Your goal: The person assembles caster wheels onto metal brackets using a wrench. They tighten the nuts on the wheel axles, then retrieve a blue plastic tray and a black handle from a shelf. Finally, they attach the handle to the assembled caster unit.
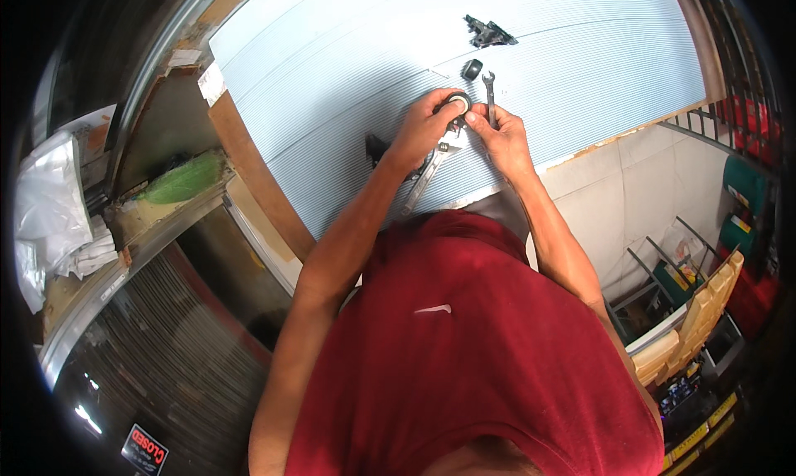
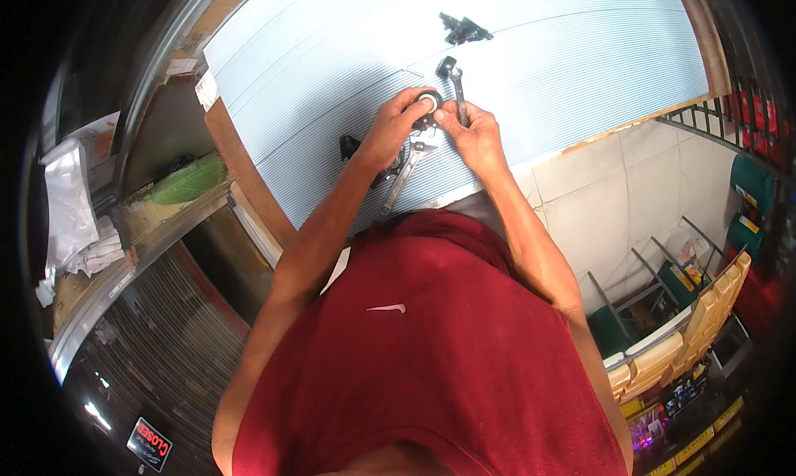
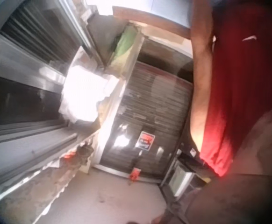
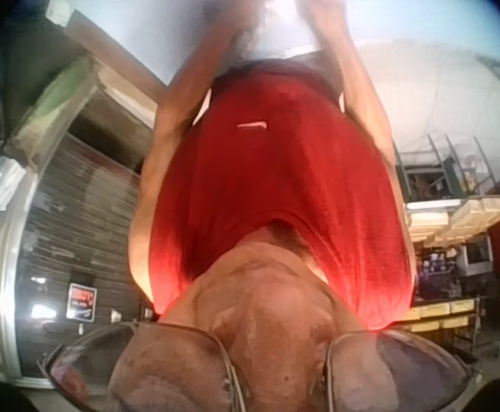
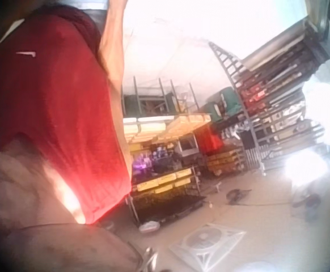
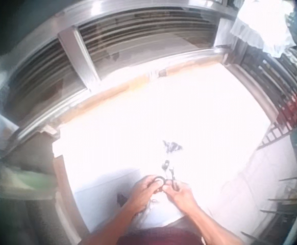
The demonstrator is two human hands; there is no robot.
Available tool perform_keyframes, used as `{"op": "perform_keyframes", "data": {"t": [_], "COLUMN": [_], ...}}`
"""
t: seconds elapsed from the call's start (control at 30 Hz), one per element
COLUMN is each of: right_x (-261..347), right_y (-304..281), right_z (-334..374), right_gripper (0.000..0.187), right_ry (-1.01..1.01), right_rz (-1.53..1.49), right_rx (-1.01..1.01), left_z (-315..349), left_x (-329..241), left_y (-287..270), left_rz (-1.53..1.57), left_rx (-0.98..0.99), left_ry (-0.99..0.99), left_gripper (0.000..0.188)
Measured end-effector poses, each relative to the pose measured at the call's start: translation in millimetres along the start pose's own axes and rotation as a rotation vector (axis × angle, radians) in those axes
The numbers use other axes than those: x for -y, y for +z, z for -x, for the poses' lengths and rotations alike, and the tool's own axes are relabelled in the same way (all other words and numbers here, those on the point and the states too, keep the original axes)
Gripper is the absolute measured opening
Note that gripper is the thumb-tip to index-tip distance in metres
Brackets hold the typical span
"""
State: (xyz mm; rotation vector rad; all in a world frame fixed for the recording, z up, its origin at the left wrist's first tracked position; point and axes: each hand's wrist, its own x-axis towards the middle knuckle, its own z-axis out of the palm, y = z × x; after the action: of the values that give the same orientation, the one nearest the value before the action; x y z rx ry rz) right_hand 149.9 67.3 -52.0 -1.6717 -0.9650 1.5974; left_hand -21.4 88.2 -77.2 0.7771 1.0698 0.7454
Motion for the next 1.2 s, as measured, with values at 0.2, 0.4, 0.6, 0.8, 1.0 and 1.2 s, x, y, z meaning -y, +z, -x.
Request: {"op": "perform_keyframes", "data": {"t": [0.2, 0.4, 0.6, 0.8, 1.0, 1.2], "right_x": [-11, -18, -21, -23, -34, -37], "right_y": [5, 2, -12, -15, -11, -11], "right_z": [-9, -17, -20, -24, -29, -32], "right_gripper": [0.021, 0.023, 0.027, 0.028, 0.027, 0.019], "right_ry": [-0.077, 0.000, 0.038, 0.060, 0.084, 0.097], "right_rz": [-0.008, -0.179, -0.447, -0.632, -0.762, -0.684], "right_rx": [0.080, 0.153, 0.327, 0.432, 0.371, 0.212], "left_z": [2, 5, -3, -14, -15, -15], "left_x": [-5, -20, -13, -15, -15, -8], "left_y": [5, -14, -38, -46, -35, -34], "left_rz": [0.003, 0.219, 0.055, 0.323, 0.149, -0.726], "left_rx": [-0.055, 0.033, 0.236, 0.271, 0.045, -0.261], "left_ry": [0.051, -0.186, -0.191, -0.327, -0.180, 0.178], "left_gripper": [0.034, 0.036, 0.045, 0.041, 0.031, 0.022]}}
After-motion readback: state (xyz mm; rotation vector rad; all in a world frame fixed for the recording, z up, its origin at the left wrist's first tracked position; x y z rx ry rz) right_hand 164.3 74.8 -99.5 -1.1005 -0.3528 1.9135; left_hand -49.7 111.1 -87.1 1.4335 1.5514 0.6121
